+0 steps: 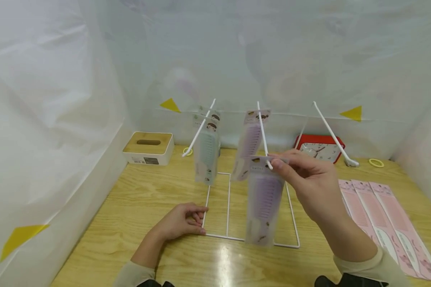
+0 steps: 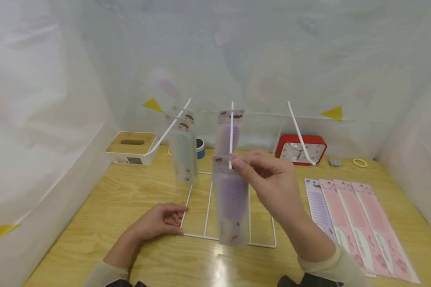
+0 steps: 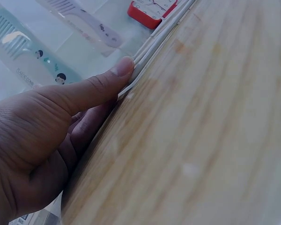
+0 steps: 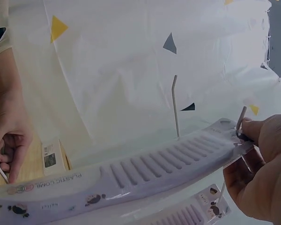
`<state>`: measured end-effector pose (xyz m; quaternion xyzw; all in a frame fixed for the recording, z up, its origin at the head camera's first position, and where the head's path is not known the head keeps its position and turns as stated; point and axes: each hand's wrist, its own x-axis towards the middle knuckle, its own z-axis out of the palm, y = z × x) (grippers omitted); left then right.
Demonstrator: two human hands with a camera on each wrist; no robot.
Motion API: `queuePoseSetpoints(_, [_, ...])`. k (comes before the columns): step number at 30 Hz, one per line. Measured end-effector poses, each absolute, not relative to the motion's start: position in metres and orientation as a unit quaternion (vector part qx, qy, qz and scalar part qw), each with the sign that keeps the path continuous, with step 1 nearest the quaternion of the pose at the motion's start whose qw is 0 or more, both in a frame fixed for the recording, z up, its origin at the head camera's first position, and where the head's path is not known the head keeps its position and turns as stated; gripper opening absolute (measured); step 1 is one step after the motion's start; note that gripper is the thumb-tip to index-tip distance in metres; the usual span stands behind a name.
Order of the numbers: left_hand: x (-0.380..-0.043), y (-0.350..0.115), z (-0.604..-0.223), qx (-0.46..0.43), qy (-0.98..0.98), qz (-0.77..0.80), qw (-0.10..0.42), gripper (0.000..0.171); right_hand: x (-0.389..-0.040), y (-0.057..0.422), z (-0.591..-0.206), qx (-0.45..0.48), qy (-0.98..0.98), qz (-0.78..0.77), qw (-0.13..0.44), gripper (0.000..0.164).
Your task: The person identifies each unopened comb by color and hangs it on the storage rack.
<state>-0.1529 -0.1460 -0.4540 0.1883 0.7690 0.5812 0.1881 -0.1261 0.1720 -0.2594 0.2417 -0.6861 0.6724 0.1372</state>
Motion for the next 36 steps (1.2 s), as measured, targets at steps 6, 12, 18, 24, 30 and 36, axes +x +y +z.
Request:
queuePoseSetpoints(6, [-0.152,-0.147,-0.454,0.186,0.770,0.580,0.191,0.065,-0.139,0.170,-0.259,0.157,-0.706,0.683,0.103,0.012])
queuePoseSetpoints(12, [-0.152,-0.147,-0.454,0.187,0.770,0.580,0.190,0.065,-0.159,0.168,-0.259,0.162,-0.673,0.717,0.077,0.013])
queuePoseSetpoints(18, [-0.154,-0.148,-0.453,0.189,0.770,0.580,0.186,0.065,-0.182,0.165,-0.253,0.142,-0.661,0.733,0.079,0.011])
queuePoseSetpoints(24, [-0.155,-0.146,-0.454,0.191,0.764,0.586,0.190,0.065,-0.201,0.165,-0.251,0.122,-0.662,0.736,0.073,0.014])
queuePoseSetpoints(30, [-0.154,-0.146,-0.453,0.189,0.765,0.586,0.192,0.066,-0.216,0.166,-0.250,0.115,-0.667,0.733,0.065,0.019])
queuePoseSetpoints(36, [-0.154,-0.146,-0.453,0.187,0.767,0.584,0.190,0.066,-0.228,0.166,-0.250,0.114,-0.664,0.737,0.053,0.023])
